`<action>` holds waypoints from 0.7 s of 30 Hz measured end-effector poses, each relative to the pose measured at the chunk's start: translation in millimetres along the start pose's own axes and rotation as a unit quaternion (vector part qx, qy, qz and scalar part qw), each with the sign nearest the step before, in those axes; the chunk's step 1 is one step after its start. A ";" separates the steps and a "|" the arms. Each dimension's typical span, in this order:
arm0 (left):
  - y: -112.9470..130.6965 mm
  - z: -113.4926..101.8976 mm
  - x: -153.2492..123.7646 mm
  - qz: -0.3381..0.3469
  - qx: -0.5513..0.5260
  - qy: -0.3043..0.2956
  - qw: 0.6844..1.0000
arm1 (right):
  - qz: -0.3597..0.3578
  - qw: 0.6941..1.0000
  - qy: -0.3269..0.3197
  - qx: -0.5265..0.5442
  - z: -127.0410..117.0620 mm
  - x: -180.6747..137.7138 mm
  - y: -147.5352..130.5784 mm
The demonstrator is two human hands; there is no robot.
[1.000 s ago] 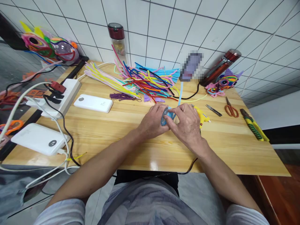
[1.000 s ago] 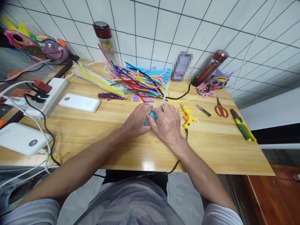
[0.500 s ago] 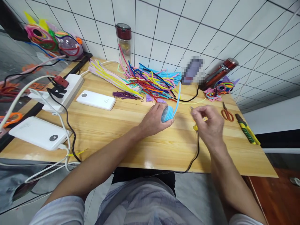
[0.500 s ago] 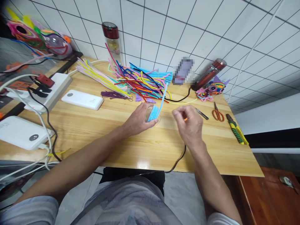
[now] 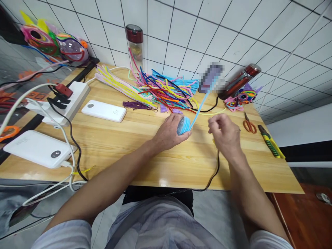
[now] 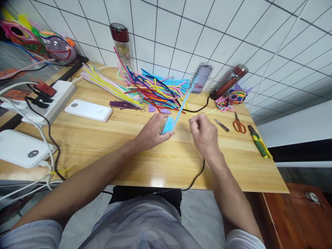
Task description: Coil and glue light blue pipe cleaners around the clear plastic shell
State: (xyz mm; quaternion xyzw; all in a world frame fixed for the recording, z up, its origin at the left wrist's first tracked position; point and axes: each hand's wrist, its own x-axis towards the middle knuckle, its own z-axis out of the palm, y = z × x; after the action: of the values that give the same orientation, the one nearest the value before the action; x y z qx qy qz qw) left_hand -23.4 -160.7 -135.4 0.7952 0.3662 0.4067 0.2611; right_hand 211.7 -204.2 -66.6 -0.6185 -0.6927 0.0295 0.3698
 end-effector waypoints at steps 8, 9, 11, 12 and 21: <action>-19.0 -4.9 6.8 -0.069 -0.144 0.017 0.987 | 0.078 0.994 0.069 -0.038 -7.4 27.0 90.7; -20.1 -6.2 7.2 -0.074 -0.155 0.013 0.985 | 0.056 0.996 0.042 -0.051 -2.7 25.9 90.0; -21.1 -8.3 7.5 -0.079 -0.171 0.007 0.982 | 0.013 0.999 0.001 -0.048 7.0 21.3 78.8; -21.2 -9.0 7.3 -0.078 -0.177 0.003 0.981 | 0.000 1.000 -0.006 -0.029 11.4 18.7 69.2; -18.1 -9.2 3.4 0.003 -0.116 -0.033 0.993 | 0.112 0.919 -0.155 0.344 36.1 16.6 -15.1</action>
State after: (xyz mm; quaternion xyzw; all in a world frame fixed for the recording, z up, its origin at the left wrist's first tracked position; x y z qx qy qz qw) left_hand -36.5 -146.1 -141.9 0.7740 0.3050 0.4205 0.3621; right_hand 179.9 -178.1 -77.3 -0.5143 -0.6147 0.4029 0.4419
